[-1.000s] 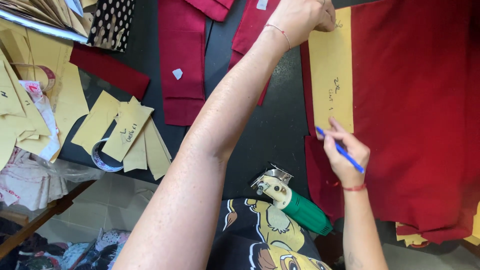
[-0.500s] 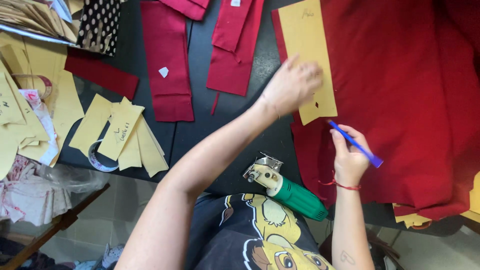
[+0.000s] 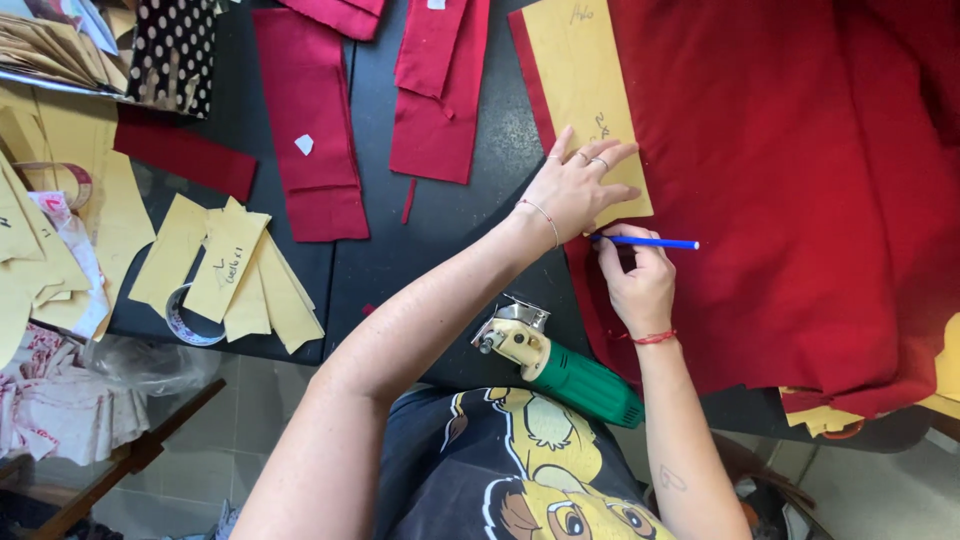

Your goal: Marking and cutting red fabric pieces using paper patterns, a pen, and an electric rotary cutter

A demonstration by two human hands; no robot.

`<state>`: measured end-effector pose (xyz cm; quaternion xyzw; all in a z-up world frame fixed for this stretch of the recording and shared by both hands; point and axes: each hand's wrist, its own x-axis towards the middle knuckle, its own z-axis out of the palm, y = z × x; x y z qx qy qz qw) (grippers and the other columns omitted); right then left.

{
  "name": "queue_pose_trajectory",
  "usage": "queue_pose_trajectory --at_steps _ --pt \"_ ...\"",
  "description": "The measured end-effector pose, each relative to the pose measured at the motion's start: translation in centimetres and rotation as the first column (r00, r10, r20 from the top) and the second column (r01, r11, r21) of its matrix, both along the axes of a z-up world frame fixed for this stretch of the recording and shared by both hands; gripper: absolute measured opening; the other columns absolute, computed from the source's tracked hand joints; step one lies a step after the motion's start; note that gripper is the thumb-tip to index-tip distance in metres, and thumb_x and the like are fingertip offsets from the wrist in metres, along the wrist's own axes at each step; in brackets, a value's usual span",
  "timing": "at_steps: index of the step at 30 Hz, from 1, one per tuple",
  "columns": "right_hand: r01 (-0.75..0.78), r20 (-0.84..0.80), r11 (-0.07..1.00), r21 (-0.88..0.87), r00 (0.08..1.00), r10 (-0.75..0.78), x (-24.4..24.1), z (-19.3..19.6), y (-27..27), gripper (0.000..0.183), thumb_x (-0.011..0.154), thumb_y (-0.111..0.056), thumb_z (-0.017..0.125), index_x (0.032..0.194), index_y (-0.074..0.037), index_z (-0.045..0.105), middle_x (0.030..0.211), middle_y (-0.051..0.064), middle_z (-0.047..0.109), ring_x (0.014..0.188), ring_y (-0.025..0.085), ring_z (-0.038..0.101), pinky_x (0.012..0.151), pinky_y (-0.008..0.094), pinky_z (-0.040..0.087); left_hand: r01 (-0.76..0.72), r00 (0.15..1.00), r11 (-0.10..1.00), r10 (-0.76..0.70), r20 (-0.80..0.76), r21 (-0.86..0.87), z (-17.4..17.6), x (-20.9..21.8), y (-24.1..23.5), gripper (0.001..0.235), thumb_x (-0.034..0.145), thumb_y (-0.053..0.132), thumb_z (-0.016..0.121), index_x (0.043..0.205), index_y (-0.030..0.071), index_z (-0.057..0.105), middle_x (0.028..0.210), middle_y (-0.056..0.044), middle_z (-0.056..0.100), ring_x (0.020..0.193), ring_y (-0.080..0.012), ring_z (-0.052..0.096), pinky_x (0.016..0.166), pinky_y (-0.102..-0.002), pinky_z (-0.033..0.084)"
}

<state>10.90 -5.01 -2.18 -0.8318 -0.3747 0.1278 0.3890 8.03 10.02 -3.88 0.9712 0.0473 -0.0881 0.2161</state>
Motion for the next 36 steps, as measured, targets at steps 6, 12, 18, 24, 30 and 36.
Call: queue_pose_trajectory --at_steps 6,12,18,24,30,36 --pt "-0.042 0.038 0.999 0.002 0.998 0.042 0.4 -0.6 -0.3 0.012 0.079 -0.007 0.063 0.09 -0.01 0.061 0.078 0.007 0.06 0.081 0.028 0.057 0.067 0.036 0.047 0.013 1.0 1.0 -0.012 -0.021 0.019 -2.0 0.8 -0.6 0.071 0.055 0.025 0.081 0.115 0.04 0.048 0.137 -0.002 0.016 0.128 -0.0224 0.02 0.099 -0.063 0.015" --pt "0.048 0.04 0.999 0.003 0.998 -0.048 3.0 -0.2 -1.5 0.009 0.082 -0.005 0.061 0.09 -0.007 0.06 0.078 0.012 0.06 0.078 0.031 0.058 0.062 0.037 0.047 0.029 0.997 0.999 -0.027 -0.07 0.02 0.1 0.5 -0.3 0.072 0.055 0.025 0.08 0.117 0.04 0.046 0.139 -0.004 0.013 0.13 -0.023 0.016 0.099 -0.065 0.013" --pt "0.143 -0.041 0.989 0.035 0.989 -0.142 3.9 0.4 -2.2 0.006 0.086 -0.005 0.057 0.092 -0.006 0.059 0.077 0.011 0.061 0.074 0.024 0.061 0.06 0.032 0.048 0.028 0.996 0.999 -0.024 -0.085 0.045 -0.9 1.2 -0.8 0.073 0.053 0.024 0.082 0.116 0.04 0.047 0.139 -0.004 0.014 0.129 -0.0238 0.017 0.097 -0.068 0.013" --pt "0.356 -0.043 0.87 -0.342 0.918 -0.393 6.3 -1.4 -7.0 0.016 0.085 -0.025 0.054 0.079 -0.011 0.049 0.062 0.006 0.056 0.062 0.026 0.055 0.059 0.037 0.042 0.051 0.989 0.954 -0.089 0.116 0.296 -0.6 4.9 0.0 0.027 0.076 0.015 0.058 0.101 0.023 0.052 0.113 -0.01 0.044 0.106 -0.0255 0.044 0.097 -0.062 0.014" --pt "0.342 -0.006 0.924 -0.169 0.938 -0.348 4.1 2.5 -5.4 0.039 0.078 -0.017 0.067 0.106 -0.006 0.042 0.068 0.005 0.049 0.061 0.021 0.051 0.06 0.033 0.041 0.178 0.982 0.931 -0.147 -0.12 0.318 -2.0 8.6 -0.2 0.02 0.083 0.018 0.042 0.097 0.024 0.055 0.103 -0.004 0.05 0.104 -0.0272 0.043 0.098 -0.059 0.007" --pt "0.353 -0.312 0.936 0.02 0.891 -0.329 3.2 4.3 -6.6 0.033 0.073 -0.015 0.065 0.102 -0.008 0.05 0.098 0.006 0.057 0.084 0.011 0.054 0.057 0.022 0.047 0.33 0.872 0.915 -0.39 0.297 0.234 5.3 7.1 -6.4 0.016 0.07 0.008 0.058 0.077 0.015 0.046 0.058 0.0 0.056 0.06 -0.0219 0.055 0.093 -0.05 0.03"
